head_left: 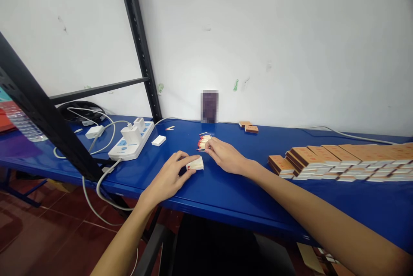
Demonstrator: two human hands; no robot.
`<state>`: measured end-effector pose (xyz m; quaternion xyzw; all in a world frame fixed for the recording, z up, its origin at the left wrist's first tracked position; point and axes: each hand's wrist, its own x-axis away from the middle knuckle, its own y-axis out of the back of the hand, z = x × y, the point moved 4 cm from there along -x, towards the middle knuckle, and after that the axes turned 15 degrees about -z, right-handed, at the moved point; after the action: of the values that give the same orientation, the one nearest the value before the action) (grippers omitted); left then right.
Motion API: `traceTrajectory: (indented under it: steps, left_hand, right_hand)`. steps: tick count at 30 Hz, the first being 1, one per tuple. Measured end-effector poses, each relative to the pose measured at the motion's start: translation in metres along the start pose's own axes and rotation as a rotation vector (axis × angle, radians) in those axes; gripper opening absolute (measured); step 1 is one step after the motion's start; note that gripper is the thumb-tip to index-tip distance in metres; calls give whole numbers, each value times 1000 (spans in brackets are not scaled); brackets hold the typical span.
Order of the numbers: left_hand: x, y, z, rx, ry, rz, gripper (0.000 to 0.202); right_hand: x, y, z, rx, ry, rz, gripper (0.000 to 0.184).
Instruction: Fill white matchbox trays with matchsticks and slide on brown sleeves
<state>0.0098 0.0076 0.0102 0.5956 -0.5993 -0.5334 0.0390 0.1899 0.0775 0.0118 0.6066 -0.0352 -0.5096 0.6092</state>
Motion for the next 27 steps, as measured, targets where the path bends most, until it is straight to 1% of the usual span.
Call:
traceTrajectory:
  steps: [2, 5, 8, 12, 14, 17, 20, 23, 25, 27]
  left_hand:
    - [0, 0, 3, -14, 28, -41, 45]
    - [1, -1, 5, -31, 40, -71, 48]
    - [0, -1, 4, -24, 36, -77, 43]
    - [-1, 0, 2, 9, 49, -66, 30]
    - [-1, -1, 3, 23, 76, -54, 24]
    - [0, -2, 6, 50, 115, -57, 22]
    - [1, -3, 8, 79, 127, -67, 24]
    - [2, -5, 9, 101, 137, -38, 26]
    - [2, -6, 8, 102, 143, -18, 25]
    - [2, -5, 8, 97, 154, -7, 24]
  right_hand:
    - [2, 3, 10, -71, 27, -10, 19]
    - [5, 2, 26, -105, 78, 34, 17]
    - [7, -4, 36, -77, 142, 73, 19]
    - [8, -7, 41, -11, 244, 76, 26]
    - [10, -7, 42, 25, 265, 83, 28]
    - [10, -6, 43, 34, 271, 73, 30]
    - [7, -4, 38, -3, 222, -2, 27]
    - [0, -3, 17, 24, 77, -101, 22]
    - [-4, -6, -1, 92, -36, -96, 20]
    - [-5, -10, -15, 141, -111, -50, 19]
